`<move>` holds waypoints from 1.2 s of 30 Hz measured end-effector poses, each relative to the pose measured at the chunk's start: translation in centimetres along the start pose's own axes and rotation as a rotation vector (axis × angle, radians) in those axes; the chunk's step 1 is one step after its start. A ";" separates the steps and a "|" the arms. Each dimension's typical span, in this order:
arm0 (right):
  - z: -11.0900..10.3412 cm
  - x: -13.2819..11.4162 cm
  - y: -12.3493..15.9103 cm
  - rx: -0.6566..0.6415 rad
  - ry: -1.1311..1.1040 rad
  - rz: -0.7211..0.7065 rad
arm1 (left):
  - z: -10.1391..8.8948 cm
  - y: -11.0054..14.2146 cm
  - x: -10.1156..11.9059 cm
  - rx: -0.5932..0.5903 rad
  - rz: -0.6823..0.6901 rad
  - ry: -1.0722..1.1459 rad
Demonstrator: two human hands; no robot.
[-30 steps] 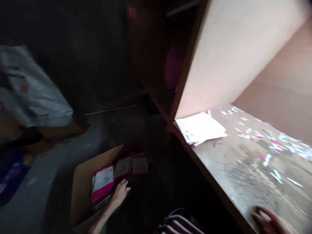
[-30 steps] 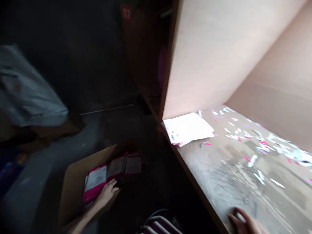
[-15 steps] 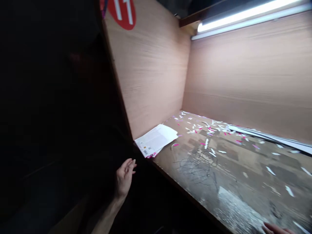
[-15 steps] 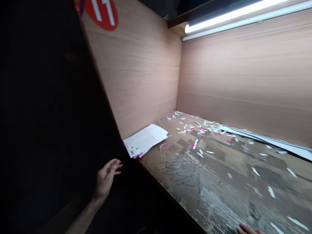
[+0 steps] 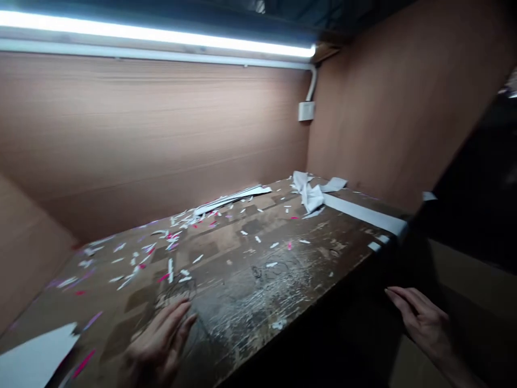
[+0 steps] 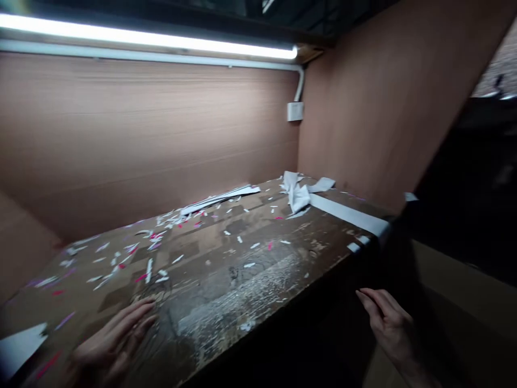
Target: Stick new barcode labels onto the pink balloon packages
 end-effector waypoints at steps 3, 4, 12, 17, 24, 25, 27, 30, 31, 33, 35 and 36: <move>-3.0 4.1 3.7 0.026 0.137 0.118 | 4.9 -1.7 5.9 -0.117 0.247 0.028; -3.7 5.0 4.4 0.040 0.167 0.144 | 6.1 -1.8 7.6 -0.139 0.303 0.022; -1.6 5.8 7.2 -0.138 0.171 0.308 | 13.7 0.4 14.1 -0.343 0.541 0.026; 4.0 2.8 15.0 -0.428 0.192 0.493 | 18.9 1.9 18.7 -0.642 0.644 -0.165; 7.3 0.2 21.1 -0.622 0.139 0.667 | 23.7 3.6 21.3 -0.664 0.700 -0.244; 6.7 0.1 21.2 -0.624 0.145 0.676 | 24.0 3.7 21.2 -0.644 0.710 -0.231; 5.2 0.1 21.5 -0.638 0.177 0.700 | 24.3 3.6 21.0 -0.626 0.721 -0.216; 2.3 0.3 22.2 -0.645 0.237 0.748 | 24.5 3.5 21.0 -0.631 0.725 -0.222; 1.4 0.4 22.4 -0.639 0.254 0.765 | 24.5 3.4 21.2 -0.632 0.725 -0.230; -0.3 0.6 23.0 -0.613 0.287 0.796 | 24.2 3.3 21.5 -0.625 0.731 -0.243; -1.4 0.8 23.4 -0.592 0.318 0.810 | 23.9 3.4 21.7 -0.621 0.739 -0.242; -1.7 1.0 23.5 -0.587 0.331 0.813 | 23.8 3.5 21.8 -0.625 0.744 -0.236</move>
Point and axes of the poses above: each hand's wrist, its own y-axis away from the middle knuckle, its own z-axis out of the palm, x = y × z, the point moved 10 cm from there along -y, towards the middle knuckle, and after that the axes turned 13 degrees about -z, right-handed, at the moved point
